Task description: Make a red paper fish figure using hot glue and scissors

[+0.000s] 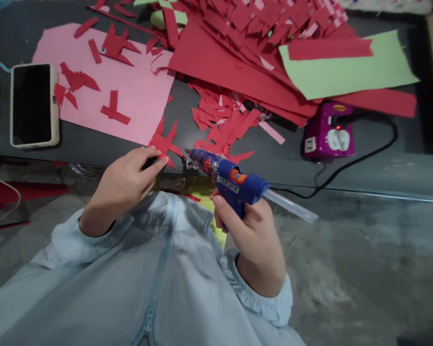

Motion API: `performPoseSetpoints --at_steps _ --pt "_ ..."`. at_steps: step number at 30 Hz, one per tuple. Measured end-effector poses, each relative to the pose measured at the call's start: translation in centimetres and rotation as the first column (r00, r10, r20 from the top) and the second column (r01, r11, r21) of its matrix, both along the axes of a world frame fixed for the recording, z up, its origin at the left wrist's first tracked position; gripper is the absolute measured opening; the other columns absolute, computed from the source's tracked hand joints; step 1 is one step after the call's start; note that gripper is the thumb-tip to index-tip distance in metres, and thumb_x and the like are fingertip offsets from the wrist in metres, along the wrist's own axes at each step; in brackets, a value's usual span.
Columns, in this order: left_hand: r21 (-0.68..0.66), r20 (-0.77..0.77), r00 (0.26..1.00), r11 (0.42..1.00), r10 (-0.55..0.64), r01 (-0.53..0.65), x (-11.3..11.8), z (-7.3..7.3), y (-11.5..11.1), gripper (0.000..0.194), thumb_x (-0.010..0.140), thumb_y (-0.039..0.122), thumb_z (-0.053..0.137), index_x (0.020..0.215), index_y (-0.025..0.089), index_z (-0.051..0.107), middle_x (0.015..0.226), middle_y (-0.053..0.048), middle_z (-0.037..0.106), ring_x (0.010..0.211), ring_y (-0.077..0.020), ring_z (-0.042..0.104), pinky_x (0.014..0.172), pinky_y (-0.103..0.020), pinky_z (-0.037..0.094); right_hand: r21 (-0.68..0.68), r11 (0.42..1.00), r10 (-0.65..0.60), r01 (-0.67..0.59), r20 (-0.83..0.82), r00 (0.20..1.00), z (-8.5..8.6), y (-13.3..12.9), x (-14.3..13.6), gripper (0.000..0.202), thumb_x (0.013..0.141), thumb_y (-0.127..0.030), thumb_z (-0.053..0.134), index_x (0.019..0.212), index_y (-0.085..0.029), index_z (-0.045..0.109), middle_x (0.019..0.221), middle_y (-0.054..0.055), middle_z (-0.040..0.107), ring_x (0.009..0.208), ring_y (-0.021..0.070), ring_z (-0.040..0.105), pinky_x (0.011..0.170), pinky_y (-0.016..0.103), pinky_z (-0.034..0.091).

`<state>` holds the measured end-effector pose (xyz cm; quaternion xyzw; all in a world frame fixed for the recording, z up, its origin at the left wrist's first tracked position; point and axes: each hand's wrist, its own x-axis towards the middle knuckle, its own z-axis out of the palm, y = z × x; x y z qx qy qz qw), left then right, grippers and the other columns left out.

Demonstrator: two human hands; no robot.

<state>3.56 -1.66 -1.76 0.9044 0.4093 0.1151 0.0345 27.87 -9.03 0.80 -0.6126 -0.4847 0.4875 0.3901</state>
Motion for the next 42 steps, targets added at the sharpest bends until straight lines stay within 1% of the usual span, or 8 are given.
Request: performPoseSetpoints --at_steps 8,15,18,22,26,30,39,42 --pt "-0.008 -0.027 1.000 1.000 -0.009 0.009 0.2 0.1 -0.2 0.036 0.101 0.018 0.035 0.121 0.013 0.065 0.121 -0.017 0.066 0.108 -0.0272 0.064 0.091 -0.041 0.053 -0.006 1.000 -0.005 0.005 -0.004 1.000 0.0 0.1 -0.1 0.022 0.093 -0.038 0.065 0.078 -0.021 0.064 0.050 -0.004 0.054 0.043 0.0099 0.049 0.043 0.024 0.040" --pt "-0.038 -0.067 0.996 0.998 -0.060 0.058 -0.1 0.7 -0.3 0.035 0.096 0.016 0.043 0.124 0.019 0.064 0.123 -0.016 0.063 0.111 -0.0284 0.063 0.093 -0.045 0.053 -0.009 1.000 0.009 -0.009 0.001 1.000 0.0 0.4 -0.3 0.021 0.092 -0.038 0.066 0.079 -0.021 0.064 0.049 -0.005 0.054 0.041 0.0095 0.049 0.042 0.023 0.039" --pt "-0.036 -0.028 0.998 0.998 -0.061 0.060 -0.4 0.7 -0.2 0.035 0.095 0.015 0.045 0.126 0.015 0.061 0.126 -0.017 0.065 0.113 -0.0277 0.063 0.095 -0.043 0.054 -0.002 1.000 0.020 -0.020 0.007 1.000 -0.2 0.3 -0.2 0.021 0.093 -0.037 0.065 0.079 -0.021 0.064 0.049 -0.005 0.054 0.042 0.0095 0.049 0.043 0.023 0.040" --pt "0.004 0.024 1.000 1.000 -0.014 0.014 -0.3 0.0 0.0 0.034 0.095 0.012 0.042 0.122 0.007 0.060 0.121 -0.018 0.068 0.111 -0.0272 0.063 0.099 -0.043 0.053 -0.001 1.000 0.028 -0.028 0.012 1.000 -0.3 0.2 -0.1 0.023 0.094 -0.036 0.064 0.076 -0.021 0.063 0.049 -0.005 0.054 0.043 0.0094 0.049 0.045 0.024 0.040" --pt "-0.021 -0.005 1.000 1.000 0.017 -0.017 0.1 -0.4 0.0 0.035 0.097 0.014 0.038 0.121 0.010 0.062 0.120 -0.017 0.066 0.107 -0.0270 0.062 0.095 -0.042 0.053 -0.002 1.000 0.022 -0.022 0.002 1.000 -0.3 0.1 -0.1 0.023 0.094 -0.037 0.064 0.077 -0.021 0.063 0.051 -0.004 0.055 0.044 0.0097 0.050 0.045 0.024 0.041" --pt "-0.057 -0.031 1.000 0.998 -0.001 -0.001 0.1 -0.1 -0.1 0.038 0.098 0.015 0.035 0.124 0.013 0.062 0.123 -0.017 0.064 0.107 -0.0270 0.061 0.095 -0.043 0.052 -0.004 1.000 0.031 -0.031 0.013 0.999 -0.2 0.0 0.1 0.024 0.094 -0.038 0.064 0.076 -0.021 0.063 0.050 -0.004 0.055 0.044 0.0099 0.050 0.045 0.024 0.041" --pt "-0.106 -0.048 0.998 0.994 -0.042 0.037 -0.3 0.5 0.1 0.039 0.096 0.016 0.042 0.128 0.020 0.062 0.127 -0.015 0.062 0.108 -0.0266 0.060 0.094 -0.044 0.052 0.006 0.999 0.044 -0.044 0.027 0.999 -0.3 -0.2 0.2 0.026 0.095 -0.038 0.063 0.076 -0.020 0.062 0.050 -0.004 0.055 0.043 0.0104 0.050 0.045 0.025 0.041" --pt "-0.058 -0.051 0.999 0.998 -0.018 0.015 -0.2 0.3 0.0 0.042 0.094 0.013 0.043 0.133 0.013 0.058 0.126 -0.017 0.064 0.110 -0.0272 0.060 0.098 -0.042 0.051 0.008 0.999 0.041 -0.041 0.020 0.999 -0.3 -0.2 0.2 0.026 0.095 -0.039 0.064 0.077 -0.020 0.063 0.050 -0.004 0.055 0.043 0.0100 0.049 0.045 0.025 0.041"
